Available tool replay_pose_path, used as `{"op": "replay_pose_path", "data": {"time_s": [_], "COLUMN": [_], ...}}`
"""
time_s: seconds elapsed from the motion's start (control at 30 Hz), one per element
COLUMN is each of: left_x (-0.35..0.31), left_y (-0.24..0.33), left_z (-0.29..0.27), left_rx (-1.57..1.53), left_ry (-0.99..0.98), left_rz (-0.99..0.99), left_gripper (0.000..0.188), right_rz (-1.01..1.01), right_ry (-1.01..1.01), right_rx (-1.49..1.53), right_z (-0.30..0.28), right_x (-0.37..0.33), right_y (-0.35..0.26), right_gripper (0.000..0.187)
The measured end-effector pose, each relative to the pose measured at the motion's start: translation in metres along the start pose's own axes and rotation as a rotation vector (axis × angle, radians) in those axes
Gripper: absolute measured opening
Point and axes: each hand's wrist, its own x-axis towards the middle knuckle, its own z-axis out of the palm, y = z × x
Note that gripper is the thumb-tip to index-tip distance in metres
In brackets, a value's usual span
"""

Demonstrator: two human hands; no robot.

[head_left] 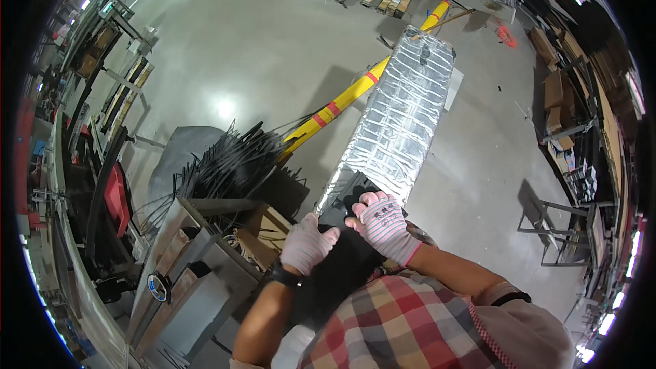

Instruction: The person positions a foam sheet on a machine, secures it with wooden blocks, and operates the control panel. After the machine cuts the foam, the person gathers the resulting foam strips and bundles them together by hand.

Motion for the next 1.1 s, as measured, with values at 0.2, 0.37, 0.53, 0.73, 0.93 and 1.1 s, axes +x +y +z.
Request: {"op": "replay_pose_path", "data": {"time_s": [0.2, 0.37, 0.53, 0.73, 0.93, 1.1], "left_x": [-0.009, -0.004, 0.006, -0.009, -0.007, 0.008], "left_y": [0.003, 0.002, -0.019, 0.016, 0.011, 0.001], "left_z": [0.034, 0.032, 0.018, -0.007, 0.017, 0.004], "left_rx": [-0.168, -0.395, -0.522, -0.025, -0.162, -0.276], "left_ry": [0.339, 0.387, 0.098, 0.056, 0.316, 0.159], "left_rz": [-0.065, -0.096, 0.001, 0.010, 0.053, 0.068], "left_gripper": [0.071, 0.053, 0.057, 0.055, 0.051, 0.049], "right_rz": [0.006, 0.053, 0.011, 0.039, -0.008, 0.064], "right_ry": [-0.087, -0.269, -0.283, -0.268, -0.181, -0.276], "right_rx": [0.004, 0.048, 0.013, -0.176, 0.037, -0.047], "right_z": [-0.012, -0.026, -0.028, -0.002, -0.016, -0.027], "right_x": [0.008, 0.021, 0.022, 0.018, 0.014, 0.022], "right_y": [0.004, 0.005, -0.001, 0.001, 0.001, -0.008], "right_gripper": [0.029, 0.037, 0.036, 0.030, 0.039, 0.044]}}
